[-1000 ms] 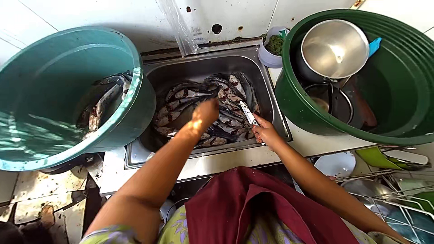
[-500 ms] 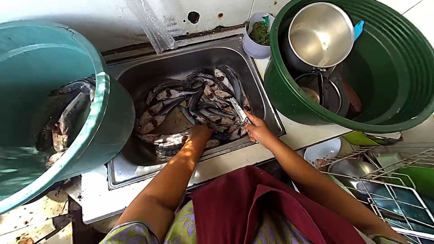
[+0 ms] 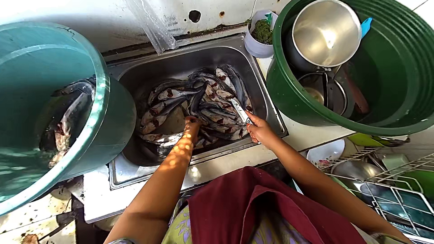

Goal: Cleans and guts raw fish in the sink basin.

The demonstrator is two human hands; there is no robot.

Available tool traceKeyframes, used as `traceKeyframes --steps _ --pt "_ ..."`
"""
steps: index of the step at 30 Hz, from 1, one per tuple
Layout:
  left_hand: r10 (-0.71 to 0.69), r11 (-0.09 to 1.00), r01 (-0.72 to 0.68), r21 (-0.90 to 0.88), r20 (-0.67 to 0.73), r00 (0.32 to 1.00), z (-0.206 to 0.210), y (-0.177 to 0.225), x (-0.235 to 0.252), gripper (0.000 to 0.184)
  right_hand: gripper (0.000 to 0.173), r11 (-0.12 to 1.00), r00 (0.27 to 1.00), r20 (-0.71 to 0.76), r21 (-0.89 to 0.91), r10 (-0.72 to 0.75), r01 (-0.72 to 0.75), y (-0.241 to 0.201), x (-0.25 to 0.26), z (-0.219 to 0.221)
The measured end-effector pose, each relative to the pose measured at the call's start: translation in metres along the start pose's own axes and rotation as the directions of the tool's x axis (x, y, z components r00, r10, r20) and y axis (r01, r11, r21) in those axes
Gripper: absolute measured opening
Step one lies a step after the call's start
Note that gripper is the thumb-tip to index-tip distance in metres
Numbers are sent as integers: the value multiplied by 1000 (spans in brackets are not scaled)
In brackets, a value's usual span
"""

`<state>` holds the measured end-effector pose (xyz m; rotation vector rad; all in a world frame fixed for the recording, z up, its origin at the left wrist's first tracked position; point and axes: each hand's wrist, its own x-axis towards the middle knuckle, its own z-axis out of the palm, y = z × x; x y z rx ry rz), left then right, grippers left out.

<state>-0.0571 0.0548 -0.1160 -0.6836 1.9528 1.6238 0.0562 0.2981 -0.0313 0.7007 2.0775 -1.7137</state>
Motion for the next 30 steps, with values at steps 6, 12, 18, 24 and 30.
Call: traceKeyframes --steps 6,12,18,24,30 --pt "-186 851 218 -477 113 976 -22 14 -29 14 56 1000 1000 5 -7 10 -10 -3 0 0" --pt "-38 793 134 -595 171 985 -22 7 -44 13 56 999 999 6 12 44 -44 -9 -1 2" --pt "251 760 34 -649 340 906 -5 13 -58 21 56 876 971 103 -419 -214 238 -41 -15 24" --pt "253 863 -59 -502 327 910 4 15 -60 54 58 347 889 249 -853 -385 390 -85 -44 61" --pt "283 949 -235 -209 240 929 2 19 -57 58 59 310 963 176 -921 -205 235 -97 -28 90"
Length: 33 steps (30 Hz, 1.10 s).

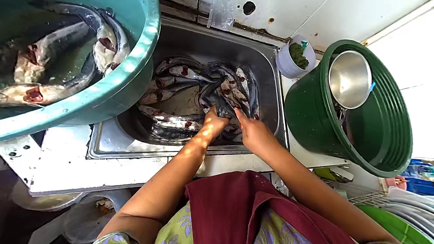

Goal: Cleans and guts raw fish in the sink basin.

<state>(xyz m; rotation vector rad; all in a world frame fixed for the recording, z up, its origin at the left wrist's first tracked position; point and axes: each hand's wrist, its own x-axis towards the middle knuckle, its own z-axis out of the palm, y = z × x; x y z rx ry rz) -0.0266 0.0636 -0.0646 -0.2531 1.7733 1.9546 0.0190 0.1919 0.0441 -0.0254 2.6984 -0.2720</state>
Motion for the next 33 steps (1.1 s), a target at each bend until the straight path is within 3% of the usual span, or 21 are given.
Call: traceKeyframes --steps 2,6,9,12,17,21,26,29,33 --pt "5 996 -6 87 13 1000 2 -1 0 55 55 995 1000 -27 95 -7 10 1 20 -1" --pt "-59 998 58 -8 -63 996 -4 4 5 59 52 972 992 -120 224 -40 66 1 33 -25" --pt "-53 999 52 -15 -77 996 -7 5 5 58 53 976 982 -121 144 -145 162 2 10 -27" --pt "-35 999 34 -25 -38 999 -5 7 3 54 56 990 988 -75 24 -138 140 1 -7 -12" --pt "8 994 -10 106 27 1000 -3 -2 8 46 57 992 982 -139 6 -124 126 -10 26 12" --pt "-35 999 34 -21 -38 999 -4 1 9 55 55 976 967 -172 80 -186 202 -10 39 14" --pt "-118 976 117 -184 4 993 -7 10 4 68 59 981 973 -167 82 -158 174 17 -18 24" --pt "-83 994 86 -68 40 996 -4 6 3 51 57 986 974 -179 64 -140 153 15 -15 27" --pt "52 994 -63 85 125 991 -3 2 3 47 56 982 967 -193 65 -163 179 -6 34 21"
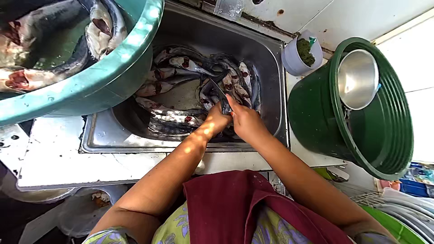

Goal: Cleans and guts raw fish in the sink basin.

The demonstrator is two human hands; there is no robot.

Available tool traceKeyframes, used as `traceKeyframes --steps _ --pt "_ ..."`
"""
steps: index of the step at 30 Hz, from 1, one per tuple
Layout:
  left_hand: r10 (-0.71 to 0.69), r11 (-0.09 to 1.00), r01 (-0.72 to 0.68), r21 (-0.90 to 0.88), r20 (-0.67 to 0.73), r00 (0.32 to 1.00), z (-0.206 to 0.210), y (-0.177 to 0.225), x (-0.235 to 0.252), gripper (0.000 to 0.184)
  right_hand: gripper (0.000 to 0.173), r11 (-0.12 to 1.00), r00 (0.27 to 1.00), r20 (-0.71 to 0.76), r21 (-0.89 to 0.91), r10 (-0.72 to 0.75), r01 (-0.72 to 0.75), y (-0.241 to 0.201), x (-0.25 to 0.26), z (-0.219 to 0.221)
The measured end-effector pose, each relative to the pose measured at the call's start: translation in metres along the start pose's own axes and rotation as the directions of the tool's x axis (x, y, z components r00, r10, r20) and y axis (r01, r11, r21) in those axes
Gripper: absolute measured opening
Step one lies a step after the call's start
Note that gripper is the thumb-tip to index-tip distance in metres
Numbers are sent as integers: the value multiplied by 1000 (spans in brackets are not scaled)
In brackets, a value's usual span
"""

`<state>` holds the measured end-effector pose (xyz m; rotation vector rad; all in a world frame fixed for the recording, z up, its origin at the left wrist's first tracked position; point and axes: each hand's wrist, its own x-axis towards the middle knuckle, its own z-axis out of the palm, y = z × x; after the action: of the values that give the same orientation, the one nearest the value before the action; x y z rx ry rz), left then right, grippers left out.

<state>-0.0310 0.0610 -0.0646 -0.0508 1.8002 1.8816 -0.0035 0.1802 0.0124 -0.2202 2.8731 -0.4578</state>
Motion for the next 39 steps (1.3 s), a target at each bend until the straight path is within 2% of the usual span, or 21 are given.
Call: traceKeyframes --steps 3,5,8,11,13,17,21,23,25,30,32,35,39 --pt "45 995 -49 88 38 998 -1 -1 0 49 56 998 999 48 66 9 -12 -5 12 -6" --pt "47 997 -48 66 28 999 -3 0 2 51 54 983 1000 -8 185 -14 15 6 -4 -9" --pt "65 990 -69 -121 -39 997 -4 1 3 57 53 929 986 -164 366 13 49 26 -34 -14" --pt "94 920 -103 -378 -42 995 -4 -1 2 31 55 878 980 -163 479 112 -21 34 -50 -19" --pt "54 900 -78 -428 -70 996 -3 -2 3 27 55 893 981 -161 450 108 -24 37 -53 -17" --pt "-27 907 -14 -421 -91 996 -2 -2 2 34 53 943 989 -124 331 81 -36 33 -55 -12" --pt "-33 963 9 -268 -86 996 -1 -4 5 44 53 976 994 -84 214 70 -50 34 -58 -10" --pt "-17 984 5 -180 -65 998 -1 -5 6 52 53 980 996 -24 182 91 -86 33 -62 -12" --pt "22 990 -26 -138 -32 999 -1 -5 5 49 54 974 993 25 197 112 -115 30 -63 -13" --pt "179 984 -180 -2 123 976 -2 -7 1 46 53 981 993 -36 165 111 -104 11 -40 -11" --pt "195 980 -190 -60 86 977 1 -10 4 48 54 987 993 -77 142 90 -78 9 -22 -3" --pt "166 957 -170 -237 -36 985 1 -12 6 47 57 986 993 -113 168 37 -18 6 -12 3" --pt "72 908 -99 -407 -82 994 0 -6 2 48 57 977 998 -40 211 39 -30 14 -48 -3"
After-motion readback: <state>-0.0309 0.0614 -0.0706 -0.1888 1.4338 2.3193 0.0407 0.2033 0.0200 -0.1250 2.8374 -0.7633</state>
